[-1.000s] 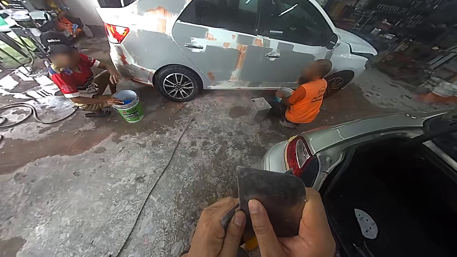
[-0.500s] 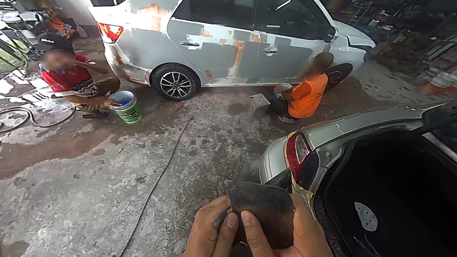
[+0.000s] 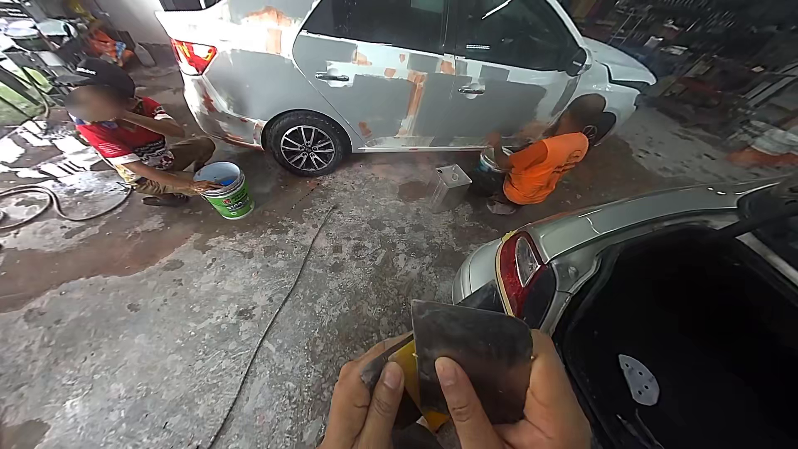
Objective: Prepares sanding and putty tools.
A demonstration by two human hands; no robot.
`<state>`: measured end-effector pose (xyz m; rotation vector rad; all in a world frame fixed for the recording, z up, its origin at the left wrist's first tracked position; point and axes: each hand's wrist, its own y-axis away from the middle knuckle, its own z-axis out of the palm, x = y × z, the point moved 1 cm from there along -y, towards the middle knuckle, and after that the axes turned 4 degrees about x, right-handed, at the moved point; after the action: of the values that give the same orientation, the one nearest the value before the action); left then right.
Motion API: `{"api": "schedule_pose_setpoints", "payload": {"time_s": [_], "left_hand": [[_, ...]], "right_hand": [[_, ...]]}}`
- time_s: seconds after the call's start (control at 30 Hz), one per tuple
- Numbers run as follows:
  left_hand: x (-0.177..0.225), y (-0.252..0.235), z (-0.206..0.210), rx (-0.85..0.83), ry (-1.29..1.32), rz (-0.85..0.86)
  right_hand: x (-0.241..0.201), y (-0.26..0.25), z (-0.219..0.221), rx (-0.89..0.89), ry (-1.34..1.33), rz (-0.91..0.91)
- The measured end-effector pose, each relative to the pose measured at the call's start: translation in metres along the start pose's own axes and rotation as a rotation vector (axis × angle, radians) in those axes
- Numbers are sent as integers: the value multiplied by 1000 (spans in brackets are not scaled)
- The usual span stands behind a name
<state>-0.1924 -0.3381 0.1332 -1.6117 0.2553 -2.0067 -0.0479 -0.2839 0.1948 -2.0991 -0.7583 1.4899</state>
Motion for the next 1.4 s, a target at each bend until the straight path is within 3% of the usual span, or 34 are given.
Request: {"api": "schedule_pose_setpoints", "payload": {"time_s": [0.5, 0.9, 1.03, 1.17, 1.4], "left_hand": [[6, -2, -7, -89, -216, 97], [4, 3, -9, -178, -232, 98], [3, 5, -6, -160, -203, 95], [7, 3, -5, -97, -160, 109], [3, 5, -12, -114, -244, 108]], "right_hand": [[-3, 7, 8, 36, 31, -31], [0, 14, 1, -76, 126, -102], [1, 11, -2, -128, 44, -71], [-2, 10, -3, -36, -54, 6], [2, 14, 11, -2, -38, -37]]}}
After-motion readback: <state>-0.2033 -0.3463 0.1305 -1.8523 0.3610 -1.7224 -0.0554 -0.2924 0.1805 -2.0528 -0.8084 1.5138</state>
